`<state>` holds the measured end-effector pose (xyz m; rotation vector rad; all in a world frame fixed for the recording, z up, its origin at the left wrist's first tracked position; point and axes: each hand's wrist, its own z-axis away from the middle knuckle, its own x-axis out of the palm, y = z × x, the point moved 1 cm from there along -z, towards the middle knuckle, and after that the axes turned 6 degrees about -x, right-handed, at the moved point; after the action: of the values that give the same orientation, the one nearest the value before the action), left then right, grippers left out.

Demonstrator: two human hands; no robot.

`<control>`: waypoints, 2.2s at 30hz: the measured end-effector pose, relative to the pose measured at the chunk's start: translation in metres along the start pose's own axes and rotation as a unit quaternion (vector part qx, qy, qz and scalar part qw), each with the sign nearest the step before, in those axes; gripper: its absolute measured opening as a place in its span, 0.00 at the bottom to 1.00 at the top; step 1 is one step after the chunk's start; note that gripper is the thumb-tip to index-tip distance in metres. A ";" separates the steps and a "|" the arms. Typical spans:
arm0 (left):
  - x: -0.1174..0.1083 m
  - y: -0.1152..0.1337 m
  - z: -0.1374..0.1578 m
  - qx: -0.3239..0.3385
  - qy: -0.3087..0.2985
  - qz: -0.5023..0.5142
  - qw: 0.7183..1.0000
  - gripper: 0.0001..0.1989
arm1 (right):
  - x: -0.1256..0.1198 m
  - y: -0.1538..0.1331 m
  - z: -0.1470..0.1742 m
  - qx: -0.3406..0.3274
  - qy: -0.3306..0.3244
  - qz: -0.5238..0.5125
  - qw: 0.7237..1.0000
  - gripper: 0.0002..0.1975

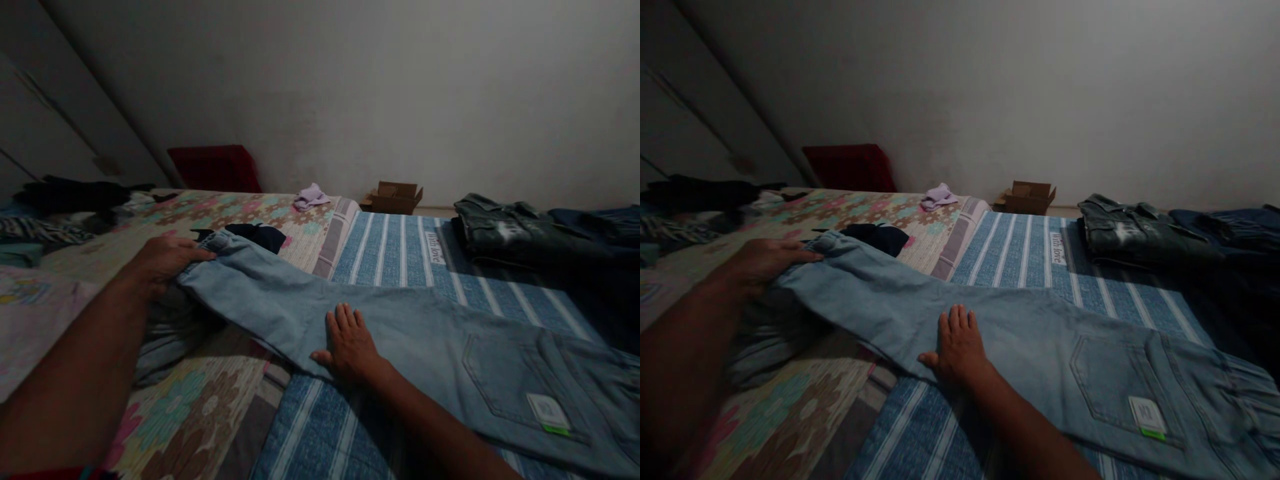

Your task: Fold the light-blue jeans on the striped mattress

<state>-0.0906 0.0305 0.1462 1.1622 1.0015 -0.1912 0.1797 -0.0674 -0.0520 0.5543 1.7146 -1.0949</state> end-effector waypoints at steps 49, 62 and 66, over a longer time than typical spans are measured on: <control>0.225 -0.014 0.216 0.505 -0.135 -0.241 0.818 0.12 | -0.084 0.144 0.141 0.367 0.332 -0.355 0.793 0.35; 0.240 -0.028 0.203 0.478 -0.161 -0.306 0.807 0.26 | -0.068 0.138 0.156 0.347 0.360 -0.270 0.823 0.33; 0.245 -0.034 0.198 0.470 -0.184 -0.327 0.799 0.29 | -0.062 0.138 0.157 0.339 0.363 -0.248 0.832 0.32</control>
<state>0.1407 -0.0628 -0.0493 1.5105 0.9227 -1.5628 0.3883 -0.1281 -0.0687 1.1121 2.1578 -2.1033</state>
